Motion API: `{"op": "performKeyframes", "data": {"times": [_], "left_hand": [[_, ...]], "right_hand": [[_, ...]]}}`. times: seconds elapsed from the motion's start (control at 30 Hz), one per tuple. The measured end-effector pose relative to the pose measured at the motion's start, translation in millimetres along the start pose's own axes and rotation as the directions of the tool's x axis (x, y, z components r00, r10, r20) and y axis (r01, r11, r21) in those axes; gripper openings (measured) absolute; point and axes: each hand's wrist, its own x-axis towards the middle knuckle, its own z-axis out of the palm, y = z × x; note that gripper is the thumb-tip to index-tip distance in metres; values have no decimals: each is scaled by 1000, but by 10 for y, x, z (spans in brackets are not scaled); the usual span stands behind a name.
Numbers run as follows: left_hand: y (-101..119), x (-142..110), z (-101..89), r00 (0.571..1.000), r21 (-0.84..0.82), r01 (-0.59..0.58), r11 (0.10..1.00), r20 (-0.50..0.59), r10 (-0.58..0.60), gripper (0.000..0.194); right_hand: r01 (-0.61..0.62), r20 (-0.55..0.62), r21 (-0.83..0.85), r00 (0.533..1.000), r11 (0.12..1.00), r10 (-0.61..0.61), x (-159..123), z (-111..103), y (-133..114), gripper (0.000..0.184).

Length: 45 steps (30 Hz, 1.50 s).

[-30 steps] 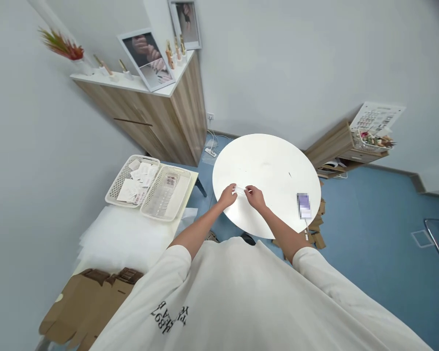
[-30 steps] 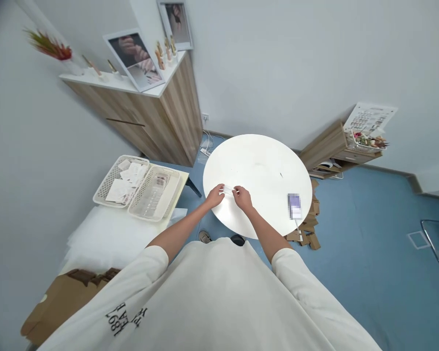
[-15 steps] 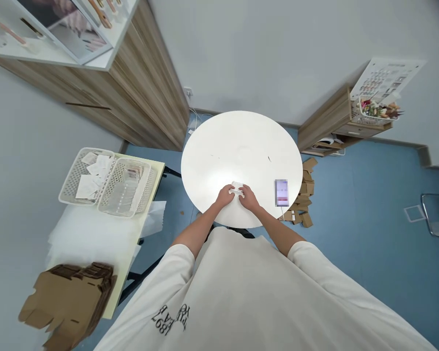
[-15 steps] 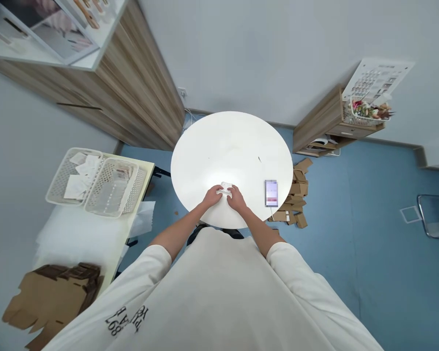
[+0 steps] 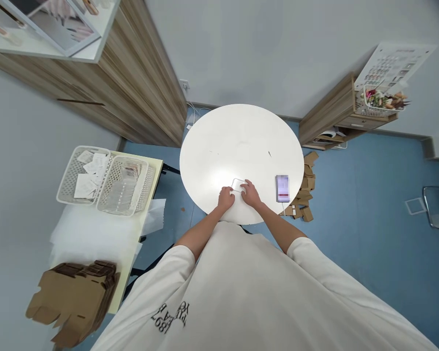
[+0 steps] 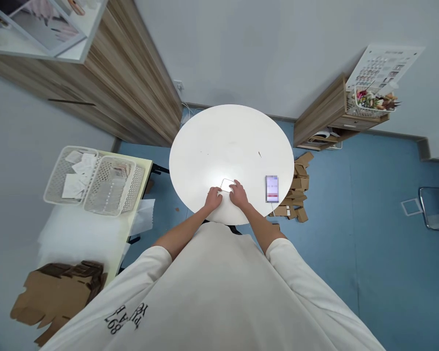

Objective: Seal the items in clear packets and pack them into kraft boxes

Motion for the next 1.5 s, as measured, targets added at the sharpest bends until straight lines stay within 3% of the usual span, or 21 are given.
{"op": "performKeyframes", "data": {"times": [0.13,0.23,0.57,0.73,1.07,1.23,1.5], "left_hand": [[20,-95,76,991,-117,33,993,133,-17,41],[30,-89,102,989,-160,45,986,149,-21,53],[-62,-36,-42,993,-174,51,983,118,-30,63],[-150,-49,-102,993,-163,40,986,117,-21,63],[-108,18,-196,998,-163,-57,985,-31,53,51],[-35,105,-268,993,-140,-63,988,-109,47,39],[27,229,-327,995,-111,-9,994,-98,-2,31]], "right_hand": [[4,63,-64,998,998,0,199,-106,-25,47],[-9,110,-82,994,997,18,244,-103,-11,50],[-136,125,35,983,990,131,-173,204,-91,58],[-181,110,99,979,978,171,-232,265,-210,57],[-173,-59,145,981,974,184,-176,70,-367,38],[-176,-40,79,983,981,179,-77,-107,-449,37],[-158,2,67,987,985,158,83,-219,-459,36]]}}
